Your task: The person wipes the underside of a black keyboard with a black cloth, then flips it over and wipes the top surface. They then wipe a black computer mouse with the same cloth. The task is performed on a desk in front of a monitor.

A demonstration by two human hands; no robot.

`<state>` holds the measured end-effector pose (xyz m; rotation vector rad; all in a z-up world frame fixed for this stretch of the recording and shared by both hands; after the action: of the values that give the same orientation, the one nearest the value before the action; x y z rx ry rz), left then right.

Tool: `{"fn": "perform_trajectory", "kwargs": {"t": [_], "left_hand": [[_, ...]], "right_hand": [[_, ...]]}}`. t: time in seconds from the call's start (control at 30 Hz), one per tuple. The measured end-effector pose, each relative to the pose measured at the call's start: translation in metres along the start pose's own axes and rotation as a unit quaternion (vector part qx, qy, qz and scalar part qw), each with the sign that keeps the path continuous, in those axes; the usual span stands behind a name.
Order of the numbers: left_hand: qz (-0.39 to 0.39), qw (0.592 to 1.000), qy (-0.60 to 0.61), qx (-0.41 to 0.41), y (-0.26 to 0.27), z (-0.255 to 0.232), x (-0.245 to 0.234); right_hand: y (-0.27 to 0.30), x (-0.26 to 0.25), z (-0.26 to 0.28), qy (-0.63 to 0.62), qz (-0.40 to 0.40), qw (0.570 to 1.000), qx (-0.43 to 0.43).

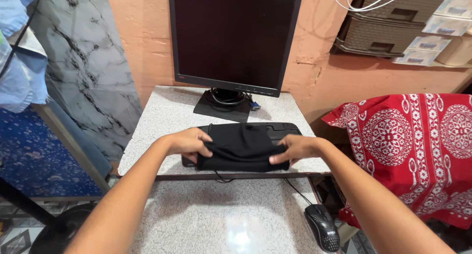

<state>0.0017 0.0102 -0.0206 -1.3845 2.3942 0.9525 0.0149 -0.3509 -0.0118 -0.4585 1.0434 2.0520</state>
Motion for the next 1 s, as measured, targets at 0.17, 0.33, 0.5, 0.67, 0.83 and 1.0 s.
{"fn": "perform_trajectory", "kwargs": {"t": [0.17,0.33,0.5,0.67,0.83,1.0], "left_hand": [[-0.275,0.946,0.027,0.170,-0.050,-0.001,-0.022],[-0.417,0.876,-0.095,0.222,-0.045,-0.011,-0.010],[-0.289,0.886,-0.279,0.232,-0.023,-0.023,0.021],[-0.240,0.875,-0.371,0.199,-0.026,-0.016,0.026],[-0.278,0.890,-0.311,0.186,-0.027,-0.010,0.027],[-0.343,0.915,-0.114,0.177,-0.006,-0.041,0.024]], "right_hand": [[-0.052,-0.036,-0.027,-0.074,-0.271,0.958,-0.048],[-0.084,-0.031,-0.040,0.113,-0.452,0.876,-0.130],[-0.045,0.015,0.002,0.188,-0.382,0.891,-0.157],[-0.022,0.040,0.032,0.313,-0.307,0.889,-0.133],[-0.028,0.043,0.021,0.260,-0.376,0.864,-0.211],[-0.027,0.028,0.030,0.099,-0.454,0.865,-0.189]]}}
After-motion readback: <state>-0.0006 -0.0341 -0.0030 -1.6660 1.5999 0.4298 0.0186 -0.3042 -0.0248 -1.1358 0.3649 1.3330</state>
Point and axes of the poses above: each hand's wrist, its own y-axis away from the middle knuckle, its own x-axis out of the palm, z = x × y, the point moved 1 cm from there along -y, towards the middle knuckle
